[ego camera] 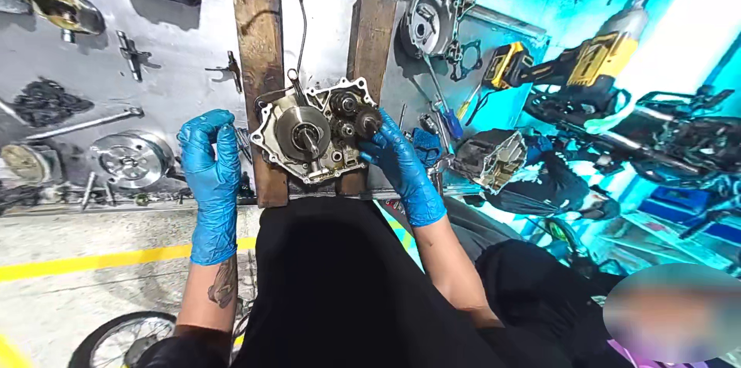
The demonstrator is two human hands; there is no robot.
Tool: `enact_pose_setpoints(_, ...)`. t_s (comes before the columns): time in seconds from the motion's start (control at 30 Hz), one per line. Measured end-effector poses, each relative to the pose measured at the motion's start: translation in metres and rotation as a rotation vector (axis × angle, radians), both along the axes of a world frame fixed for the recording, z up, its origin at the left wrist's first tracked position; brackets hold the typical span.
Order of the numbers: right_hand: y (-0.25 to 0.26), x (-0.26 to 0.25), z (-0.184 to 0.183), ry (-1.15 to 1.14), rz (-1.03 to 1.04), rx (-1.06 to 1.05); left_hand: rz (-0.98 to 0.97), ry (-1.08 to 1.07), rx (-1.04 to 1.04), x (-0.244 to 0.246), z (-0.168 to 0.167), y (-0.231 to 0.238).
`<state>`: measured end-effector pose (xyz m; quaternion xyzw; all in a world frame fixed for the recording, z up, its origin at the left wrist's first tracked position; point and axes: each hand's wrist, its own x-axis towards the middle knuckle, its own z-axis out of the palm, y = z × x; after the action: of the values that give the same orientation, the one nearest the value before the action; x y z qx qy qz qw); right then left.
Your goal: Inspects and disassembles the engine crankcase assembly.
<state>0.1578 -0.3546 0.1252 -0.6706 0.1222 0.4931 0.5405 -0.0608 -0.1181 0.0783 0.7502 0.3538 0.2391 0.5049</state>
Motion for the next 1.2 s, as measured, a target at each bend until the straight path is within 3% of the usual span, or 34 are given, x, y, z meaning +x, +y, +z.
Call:
enact_pose_setpoints(0.23, 0.008, 0.012, 0.007, 0.024, 0.05, -0.049, -0.102, 0.02, -0.066, 0.042, -0.014, 0.033)
enact_pose_setpoints(0.57, 0.053, 0.016, 0.015, 0.163, -0.228, -0.303, -0.102, -0.032, -0.151, 0.062, -0.033, 0.018)
enact_pose_setpoints(0.83, 0.058, 0.027, 0.016, 0.268, -0.269, -0.328, -0.141, 0.037, -0.026, 0.065, -0.034, 0.006)
enact_pose_setpoints(1.2, 0.056, 0.031, 0.009, 0.257, -0.172, -0.379, -0.179, 0.222, 0.203, 0.07, -0.038, -0.003)
